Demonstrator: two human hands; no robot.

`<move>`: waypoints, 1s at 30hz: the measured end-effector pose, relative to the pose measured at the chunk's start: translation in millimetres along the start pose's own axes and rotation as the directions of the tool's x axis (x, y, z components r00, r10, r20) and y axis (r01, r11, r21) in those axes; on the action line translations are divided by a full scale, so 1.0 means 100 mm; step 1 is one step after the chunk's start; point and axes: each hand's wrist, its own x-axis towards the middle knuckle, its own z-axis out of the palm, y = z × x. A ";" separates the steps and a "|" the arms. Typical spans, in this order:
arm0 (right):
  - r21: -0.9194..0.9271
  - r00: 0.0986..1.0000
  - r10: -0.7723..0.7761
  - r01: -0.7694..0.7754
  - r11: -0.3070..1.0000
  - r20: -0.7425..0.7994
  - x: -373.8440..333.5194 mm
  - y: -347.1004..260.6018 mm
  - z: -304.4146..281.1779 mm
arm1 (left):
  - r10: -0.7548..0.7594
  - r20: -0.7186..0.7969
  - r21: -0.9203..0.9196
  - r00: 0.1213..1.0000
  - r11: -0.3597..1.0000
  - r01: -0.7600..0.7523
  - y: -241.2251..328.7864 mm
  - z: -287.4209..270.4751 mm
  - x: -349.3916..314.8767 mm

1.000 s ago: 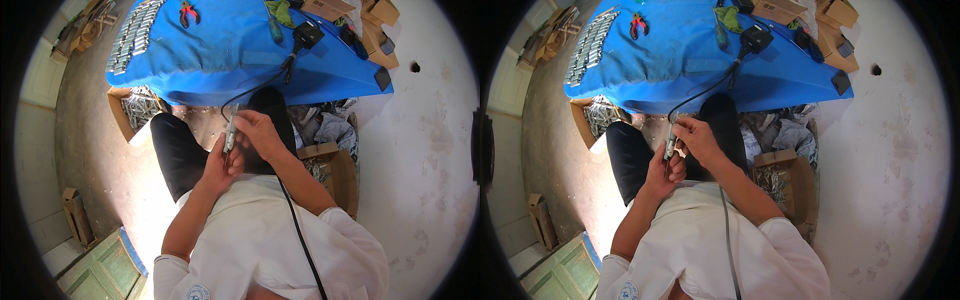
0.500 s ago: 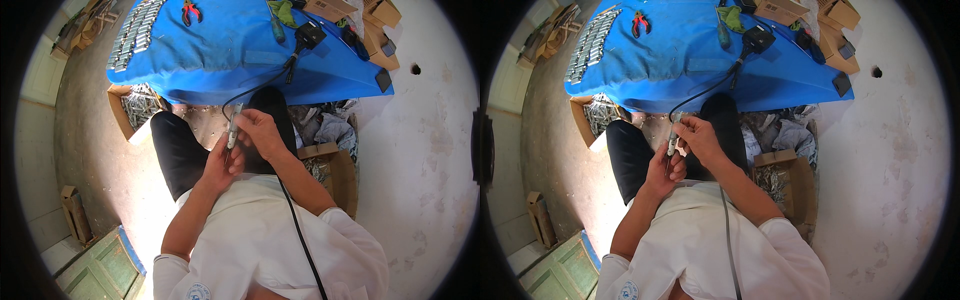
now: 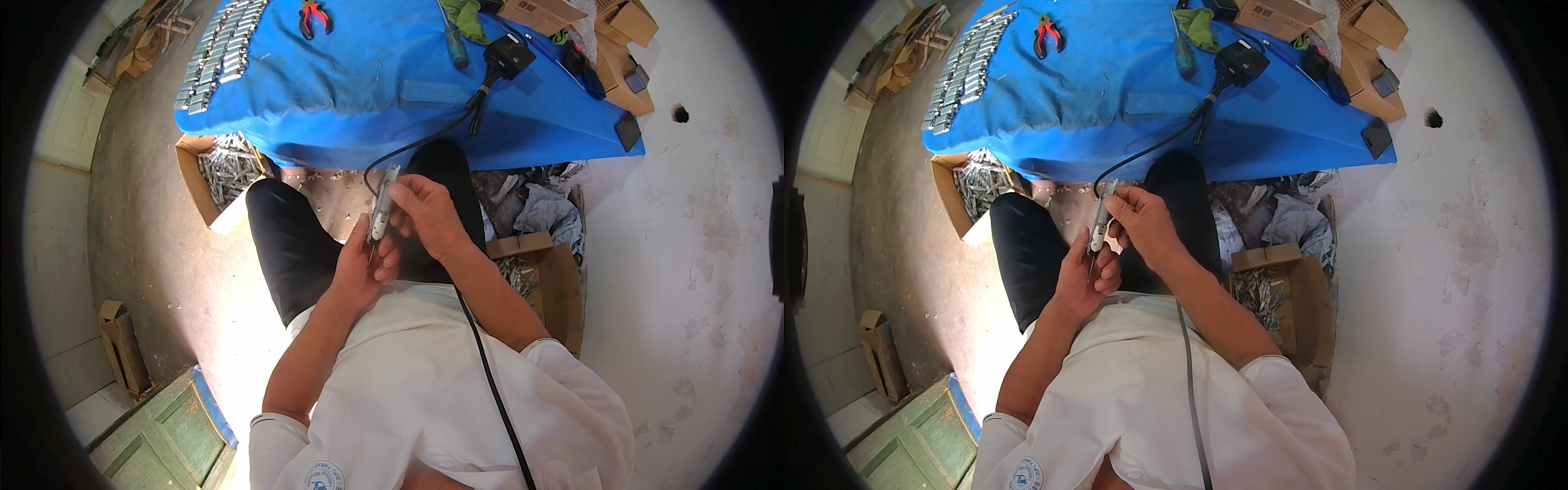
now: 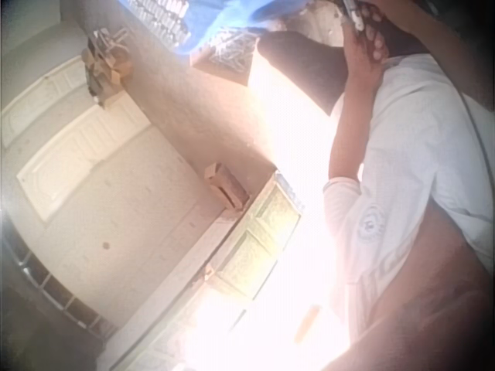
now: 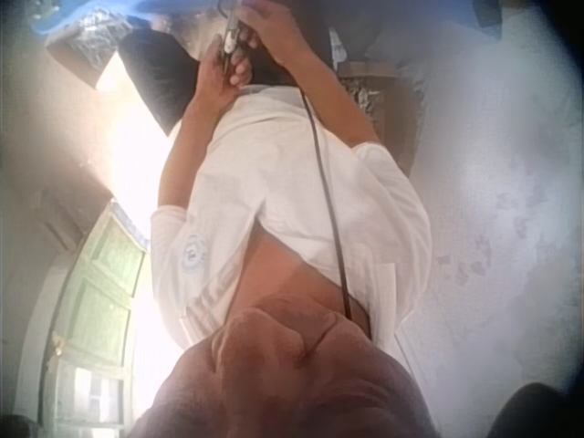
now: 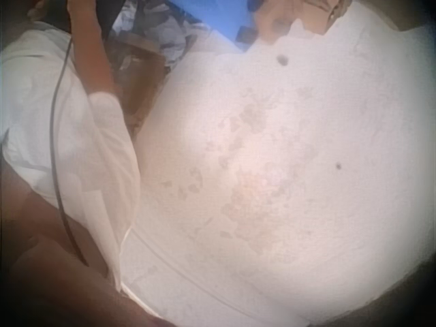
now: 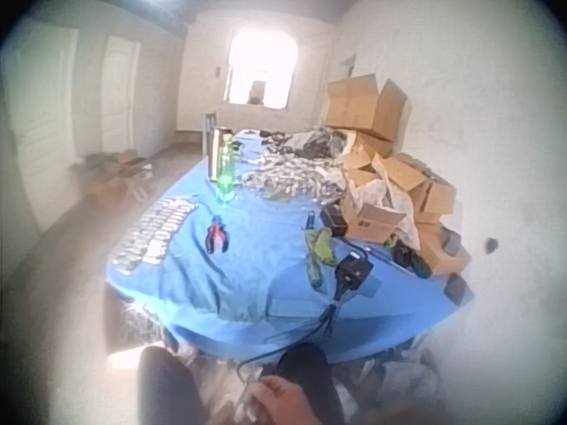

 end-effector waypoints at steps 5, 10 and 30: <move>0.012 1.000 0.006 -0.006 1.000 -0.005 0.00 0.00 0.00 | -0.011 -0.014 -0.013 1.000 1.000 0.010 0.00 -0.01 0.01; -0.004 1.000 0.008 -0.008 1.000 -0.016 0.00 -0.01 0.00 | -0.003 -0.031 -0.018 1.000 1.000 0.002 0.01 0.01 0.01; -0.039 1.000 -0.024 0.023 0.999 -0.009 0.00 -0.09 -0.09 | 0.046 -0.046 0.042 0.998 0.998 -0.045 0.02 0.13 0.03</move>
